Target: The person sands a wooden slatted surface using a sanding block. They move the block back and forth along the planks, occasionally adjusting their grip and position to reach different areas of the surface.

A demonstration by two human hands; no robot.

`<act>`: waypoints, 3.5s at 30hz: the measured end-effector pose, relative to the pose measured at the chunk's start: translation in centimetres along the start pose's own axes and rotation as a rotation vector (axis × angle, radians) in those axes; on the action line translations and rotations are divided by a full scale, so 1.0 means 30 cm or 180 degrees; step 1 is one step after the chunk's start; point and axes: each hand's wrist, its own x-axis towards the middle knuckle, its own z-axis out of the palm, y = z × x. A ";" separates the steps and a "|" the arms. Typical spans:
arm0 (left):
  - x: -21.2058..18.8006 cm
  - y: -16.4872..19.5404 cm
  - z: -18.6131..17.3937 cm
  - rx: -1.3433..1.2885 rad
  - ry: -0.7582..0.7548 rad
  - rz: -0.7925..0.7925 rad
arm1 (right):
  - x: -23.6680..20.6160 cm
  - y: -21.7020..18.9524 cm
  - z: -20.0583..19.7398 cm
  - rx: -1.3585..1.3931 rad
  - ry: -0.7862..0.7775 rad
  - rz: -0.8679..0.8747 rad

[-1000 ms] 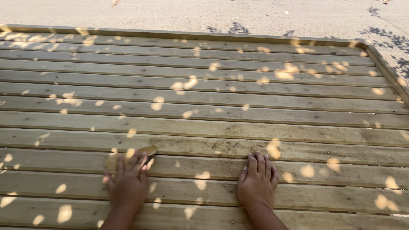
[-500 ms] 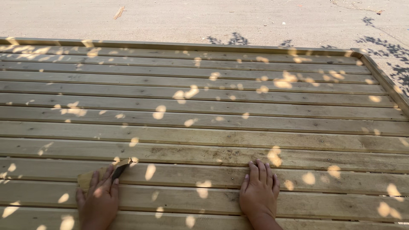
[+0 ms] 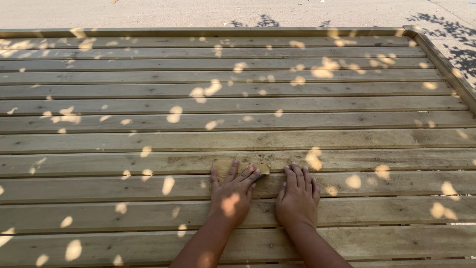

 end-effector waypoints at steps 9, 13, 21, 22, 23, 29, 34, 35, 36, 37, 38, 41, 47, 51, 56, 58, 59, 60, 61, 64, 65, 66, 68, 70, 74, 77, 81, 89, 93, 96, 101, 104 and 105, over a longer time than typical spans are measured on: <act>-0.189 -0.049 0.087 0.0389 0.0549 0.0483 | -0.001 -0.010 -0.008 -0.0055 -0.0137 0.0003; 0.113 0.089 0.081 0.0186 -0.0154 -0.0043 | -0.002 -0.013 -0.021 0.0026 -0.0096 -0.0022; -0.256 -0.012 0.081 0.0438 0.0926 0.0469 | -0.015 -0.027 -0.011 0.0173 0.0076 -0.0102; -0.291 -0.025 0.092 0.0498 0.1315 0.0497 | -0.016 -0.026 -0.010 0.0177 0.0107 -0.0104; -0.293 -0.030 0.102 0.0494 0.1137 0.0437 | -0.017 -0.025 -0.009 0.0179 0.0129 -0.0111; 0.067 0.070 0.117 0.0282 0.0272 0.0059 | -0.016 -0.025 -0.020 0.0247 0.0071 -0.0094; 0.003 0.084 0.088 0.0340 0.0362 0.0243 | -0.014 -0.042 -0.027 0.0243 -0.0047 0.0001; -0.077 0.060 0.091 0.0353 0.0442 0.0352 | -0.014 -0.044 -0.028 0.0246 -0.0072 0.0022; -0.172 0.037 0.090 0.0360 0.0511 0.0452 | -0.017 -0.046 -0.028 0.0247 -0.0114 0.0043; -0.250 0.022 0.095 0.0374 0.0653 0.0448 | -0.018 -0.046 -0.028 0.0232 -0.0112 0.0020; -0.295 0.010 0.101 0.0379 0.0806 0.0454 | -0.018 -0.045 -0.028 0.0209 -0.0098 0.0000; -0.259 0.013 0.123 0.0570 0.0700 0.0424 | -0.012 -0.039 -0.029 0.0149 -0.0129 -0.0011; 0.096 0.122 0.108 0.0212 0.0428 0.0072 | -0.006 -0.032 -0.032 0.0192 -0.0162 0.0000; -0.087 0.085 0.088 0.0076 0.0557 0.0230 | -0.010 -0.034 -0.025 0.0278 -0.0096 -0.0042; -0.300 0.026 0.075 0.0438 0.0829 0.0328 | -0.010 -0.031 -0.020 0.0072 0.0034 -0.0134; -0.206 0.049 0.078 0.0480 0.0676 0.0326 | -0.005 -0.029 -0.025 0.0039 0.0036 -0.0117; -0.135 0.063 0.077 0.0509 0.0592 0.0308 | -0.003 -0.029 -0.027 0.0054 0.0030 -0.0116; -0.067 0.086 0.081 0.0365 0.0595 0.0242 | -0.001 -0.030 -0.031 0.0066 0.0033 -0.0129; 0.004 0.104 0.084 0.0234 0.0608 0.0184 | 0.001 -0.031 -0.033 0.0086 0.0010 -0.0107; 0.067 0.109 0.083 0.0137 0.0392 0.0123 | 0.006 -0.031 -0.039 0.0131 -0.0045 -0.0055; 0.029 0.096 0.080 0.0138 0.0419 0.0212 | 0.007 -0.028 -0.039 0.0138 -0.0054 -0.0043; -0.022 0.077 0.077 0.0143 0.0441 0.0301 | 0.007 -0.029 -0.037 0.0149 -0.0066 -0.0027; -0.172 0.029 0.071 0.0279 0.0417 0.0358 | 0.009 -0.027 -0.031 0.0100 0.0029 -0.0133; -0.297 -0.006 0.055 0.0200 0.0566 0.0355 | 0.010 -0.025 -0.026 0.0072 0.0050 -0.0161; -0.225 0.021 0.044 0.0141 0.0506 0.0363 | 0.016 -0.023 -0.026 0.0052 -0.0003 -0.0122; -0.012 0.101 0.050 0.0081 0.0310 0.0318 | 0.020 -0.024 -0.032 0.0069 -0.0044 -0.0080; 0.046 0.092 0.053 -0.0073 0.0097 0.0158 | 0.022 -0.022 -0.029 0.0129 0.0022 -0.0058; -0.267 -0.588 -0.206 0.0326 0.0819 -0.1600 | 0.031 0.005 0.017 0.0133 0.0140 -0.0200; -0.189 -0.549 -0.195 0.0166 0.0939 -0.2163 | 0.040 0.009 0.036 0.0092 0.0157 -0.0170; -0.054 -0.202 -0.067 -0.0159 0.0265 -0.1062 | 0.048 0.011 0.040 0.0096 0.0186 -0.0185; 0.012 0.067 0.014 -0.0346 0.0025 -0.0149 | 0.052 0.015 0.041 0.0073 0.0132 -0.0149; -0.064 -0.150 -0.054 -0.0229 0.0237 -0.0332 | 0.046 0.019 0.046 0.0116 0.0182 -0.0183; -0.099 -0.255 -0.089 -0.0110 0.0660 -0.0412 | 0.046 0.019 0.050 0.0131 0.0214 -0.0195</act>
